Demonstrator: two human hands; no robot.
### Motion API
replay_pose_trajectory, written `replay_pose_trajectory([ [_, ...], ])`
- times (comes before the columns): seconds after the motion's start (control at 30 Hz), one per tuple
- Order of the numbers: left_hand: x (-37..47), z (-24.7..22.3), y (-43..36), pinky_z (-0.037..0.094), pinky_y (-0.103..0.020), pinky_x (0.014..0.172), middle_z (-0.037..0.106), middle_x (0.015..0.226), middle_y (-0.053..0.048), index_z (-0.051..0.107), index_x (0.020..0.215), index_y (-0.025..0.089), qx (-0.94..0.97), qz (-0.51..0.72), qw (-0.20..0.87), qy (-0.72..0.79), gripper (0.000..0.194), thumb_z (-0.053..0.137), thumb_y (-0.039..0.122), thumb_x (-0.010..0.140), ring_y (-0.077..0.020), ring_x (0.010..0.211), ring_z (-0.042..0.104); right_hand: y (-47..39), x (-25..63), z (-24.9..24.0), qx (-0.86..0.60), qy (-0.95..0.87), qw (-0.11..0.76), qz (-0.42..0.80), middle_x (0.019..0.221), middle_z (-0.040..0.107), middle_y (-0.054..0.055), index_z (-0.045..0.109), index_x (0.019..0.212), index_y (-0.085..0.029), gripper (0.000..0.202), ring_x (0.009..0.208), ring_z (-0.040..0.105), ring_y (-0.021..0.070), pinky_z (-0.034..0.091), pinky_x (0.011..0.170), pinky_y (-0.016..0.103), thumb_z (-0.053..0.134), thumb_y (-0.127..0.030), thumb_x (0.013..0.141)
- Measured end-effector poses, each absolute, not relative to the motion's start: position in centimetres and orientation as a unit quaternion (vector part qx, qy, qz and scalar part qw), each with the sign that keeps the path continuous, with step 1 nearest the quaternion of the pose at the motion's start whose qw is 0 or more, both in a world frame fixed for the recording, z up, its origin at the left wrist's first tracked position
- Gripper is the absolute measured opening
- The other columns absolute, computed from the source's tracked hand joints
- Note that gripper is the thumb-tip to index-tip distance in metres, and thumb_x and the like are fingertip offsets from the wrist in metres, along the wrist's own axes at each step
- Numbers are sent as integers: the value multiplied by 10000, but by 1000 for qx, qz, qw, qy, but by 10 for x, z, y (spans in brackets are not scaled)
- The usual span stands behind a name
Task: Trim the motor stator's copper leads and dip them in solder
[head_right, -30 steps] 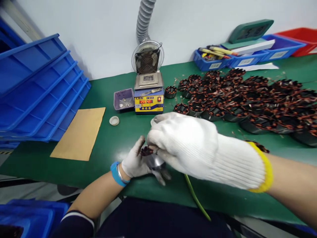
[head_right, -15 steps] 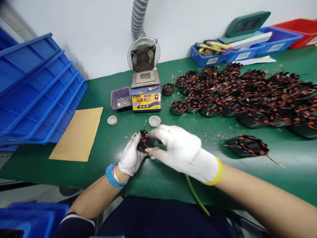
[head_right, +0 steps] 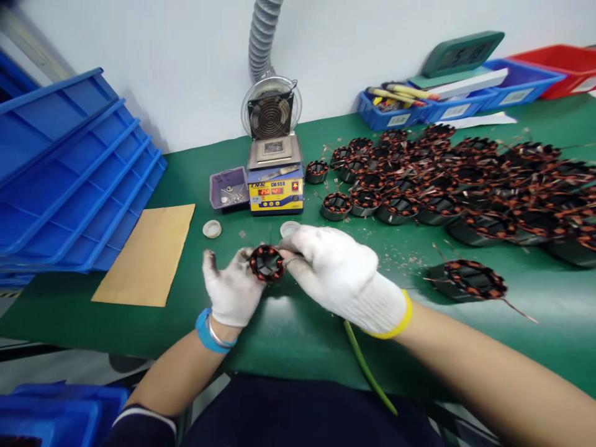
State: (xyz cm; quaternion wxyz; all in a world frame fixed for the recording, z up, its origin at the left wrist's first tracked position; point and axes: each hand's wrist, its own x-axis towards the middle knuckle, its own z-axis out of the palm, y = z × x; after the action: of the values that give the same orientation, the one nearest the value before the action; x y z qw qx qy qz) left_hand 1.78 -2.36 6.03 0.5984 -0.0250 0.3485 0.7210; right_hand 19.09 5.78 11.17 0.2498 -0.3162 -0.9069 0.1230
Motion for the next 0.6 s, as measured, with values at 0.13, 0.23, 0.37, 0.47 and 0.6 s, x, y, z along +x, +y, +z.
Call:
replay_pose_trajectory([
  [0.13,13,50,-16,594,-364,837,636,662,-61,641,625,197,-11,646,660,384,689,447,721,1026,-220,724,695,54,186,139,-273,-912,231,200,816,752,59,735,900,-221,190,696,702,208,517,640,306,555,-231,963],
  [0.23,24,43,-18,612,-438,786,733,786,-94,774,965,165,63,491,785,373,560,566,685,992,-277,749,726,54,185,142,-229,-934,217,168,847,758,54,733,894,-226,141,721,713,213,516,635,309,603,-237,948],
  [0.37,23,50,-23,630,-435,802,778,940,-76,751,1027,198,75,556,751,348,392,666,576,966,-260,829,743,60,189,139,-208,-939,263,80,894,761,86,717,916,-221,195,821,745,252,558,718,343,551,-262,1011],
  [0.47,12,50,-16,614,-357,931,701,747,-10,618,706,224,7,694,628,353,459,642,590,981,-192,837,735,61,190,143,-190,-939,282,47,870,740,88,700,903,-215,211,873,745,263,583,820,366,528,-244,1021],
  [0.6,15,38,-7,627,-350,793,684,639,-21,657,712,204,15,615,684,392,508,637,638,976,-184,635,687,58,189,147,-145,-946,286,42,892,756,94,712,913,-209,230,973,761,289,598,916,405,507,-221,1016],
])
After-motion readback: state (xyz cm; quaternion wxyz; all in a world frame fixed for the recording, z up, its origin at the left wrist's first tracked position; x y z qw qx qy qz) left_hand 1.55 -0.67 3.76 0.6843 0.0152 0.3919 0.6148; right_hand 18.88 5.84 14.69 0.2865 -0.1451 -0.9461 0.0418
